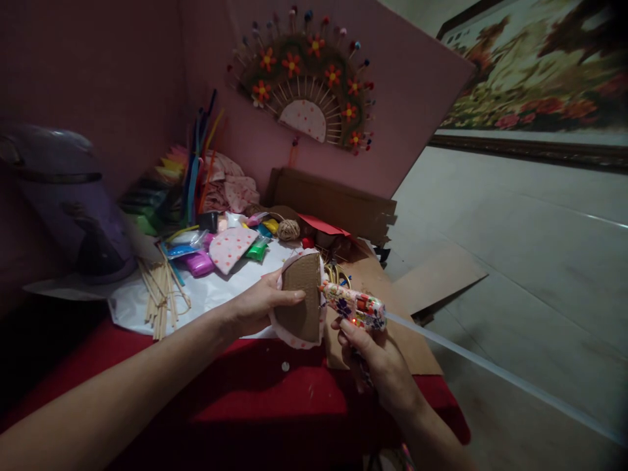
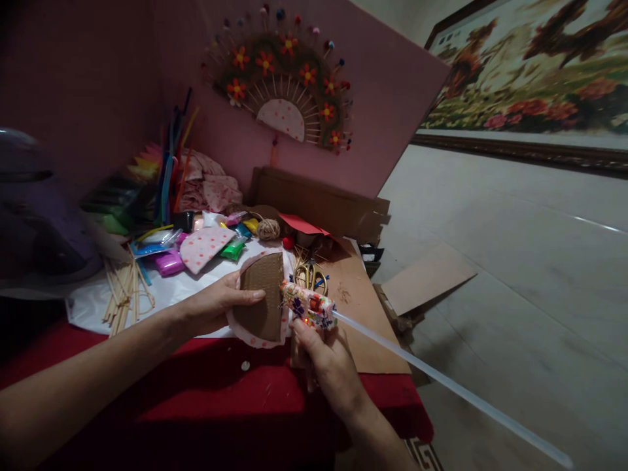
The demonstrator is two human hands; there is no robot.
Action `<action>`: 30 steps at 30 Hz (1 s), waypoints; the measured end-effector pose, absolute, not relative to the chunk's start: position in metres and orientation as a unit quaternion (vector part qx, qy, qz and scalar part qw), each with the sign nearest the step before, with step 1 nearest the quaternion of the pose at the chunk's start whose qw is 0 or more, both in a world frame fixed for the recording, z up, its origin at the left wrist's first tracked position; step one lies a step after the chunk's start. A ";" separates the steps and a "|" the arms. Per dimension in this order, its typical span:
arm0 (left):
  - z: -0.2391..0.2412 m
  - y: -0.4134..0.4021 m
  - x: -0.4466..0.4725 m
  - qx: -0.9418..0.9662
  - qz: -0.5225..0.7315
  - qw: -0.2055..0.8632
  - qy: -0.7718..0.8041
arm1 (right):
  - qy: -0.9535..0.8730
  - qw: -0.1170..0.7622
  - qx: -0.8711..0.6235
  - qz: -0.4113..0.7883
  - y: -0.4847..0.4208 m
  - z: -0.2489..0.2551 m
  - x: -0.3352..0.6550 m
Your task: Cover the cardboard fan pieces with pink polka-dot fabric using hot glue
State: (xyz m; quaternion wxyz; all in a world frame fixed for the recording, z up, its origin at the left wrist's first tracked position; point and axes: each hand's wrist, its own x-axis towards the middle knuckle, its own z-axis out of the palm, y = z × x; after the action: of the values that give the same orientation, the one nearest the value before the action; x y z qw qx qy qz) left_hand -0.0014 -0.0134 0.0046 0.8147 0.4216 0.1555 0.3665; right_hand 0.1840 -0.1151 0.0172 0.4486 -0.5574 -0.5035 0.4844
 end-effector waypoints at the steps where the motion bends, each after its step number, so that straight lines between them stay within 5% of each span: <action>1: 0.005 -0.013 -0.001 0.422 0.367 0.814 0.157 | -0.500 0.450 -0.556 0.489 -0.115 0.017 0.184; 8: 0.004 -0.014 -0.001 0.412 0.364 0.820 0.158 | -0.490 0.450 -0.565 0.488 -0.115 0.017 0.183; 13: 0.003 -0.014 -0.002 0.416 0.366 0.816 0.162 | -0.591 0.453 -0.630 0.221 -0.127 0.012 0.180; 19: 0.003 -0.013 -0.002 0.408 0.376 0.820 0.140 | -0.577 0.462 -0.671 0.051 -0.141 -0.017 0.175; 30: 0.006 -0.013 -0.003 0.404 0.378 0.822 0.134 | -0.570 0.466 -0.674 0.056 -0.162 -0.029 0.180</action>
State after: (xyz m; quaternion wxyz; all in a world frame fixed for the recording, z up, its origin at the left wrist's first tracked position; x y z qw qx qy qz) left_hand -0.0029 -0.0128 0.0064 0.8221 0.4043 0.1340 0.3779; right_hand 0.1800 -0.1616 -0.0291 0.4662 -0.6740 -0.5704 0.0556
